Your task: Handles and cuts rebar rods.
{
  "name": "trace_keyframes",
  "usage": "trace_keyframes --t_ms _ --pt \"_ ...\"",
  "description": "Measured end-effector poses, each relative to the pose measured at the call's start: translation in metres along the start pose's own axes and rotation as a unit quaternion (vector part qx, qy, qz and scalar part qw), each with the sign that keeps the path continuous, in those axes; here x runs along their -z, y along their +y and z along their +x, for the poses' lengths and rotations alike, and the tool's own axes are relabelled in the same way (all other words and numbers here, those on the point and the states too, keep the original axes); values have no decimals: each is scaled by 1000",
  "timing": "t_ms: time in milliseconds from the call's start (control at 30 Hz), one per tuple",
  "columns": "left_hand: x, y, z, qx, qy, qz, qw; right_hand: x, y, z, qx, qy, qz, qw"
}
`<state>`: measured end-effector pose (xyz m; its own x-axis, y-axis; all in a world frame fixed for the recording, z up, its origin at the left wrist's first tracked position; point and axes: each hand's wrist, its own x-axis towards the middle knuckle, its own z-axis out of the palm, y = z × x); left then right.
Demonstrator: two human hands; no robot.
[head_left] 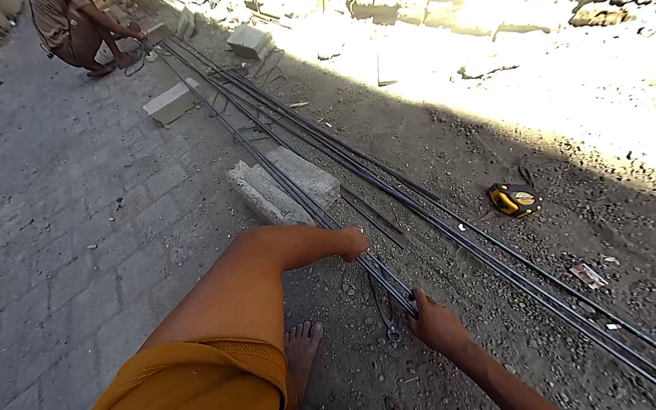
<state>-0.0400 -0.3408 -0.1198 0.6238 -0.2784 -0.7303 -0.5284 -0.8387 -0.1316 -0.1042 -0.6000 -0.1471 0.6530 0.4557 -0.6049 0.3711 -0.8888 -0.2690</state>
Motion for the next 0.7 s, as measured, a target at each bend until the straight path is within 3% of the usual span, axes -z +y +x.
trace_keyframes --t_ms 700 --pt "3 2 -2 8 -3 -3 1000 1 -1 0 -2 0 -1 1000"
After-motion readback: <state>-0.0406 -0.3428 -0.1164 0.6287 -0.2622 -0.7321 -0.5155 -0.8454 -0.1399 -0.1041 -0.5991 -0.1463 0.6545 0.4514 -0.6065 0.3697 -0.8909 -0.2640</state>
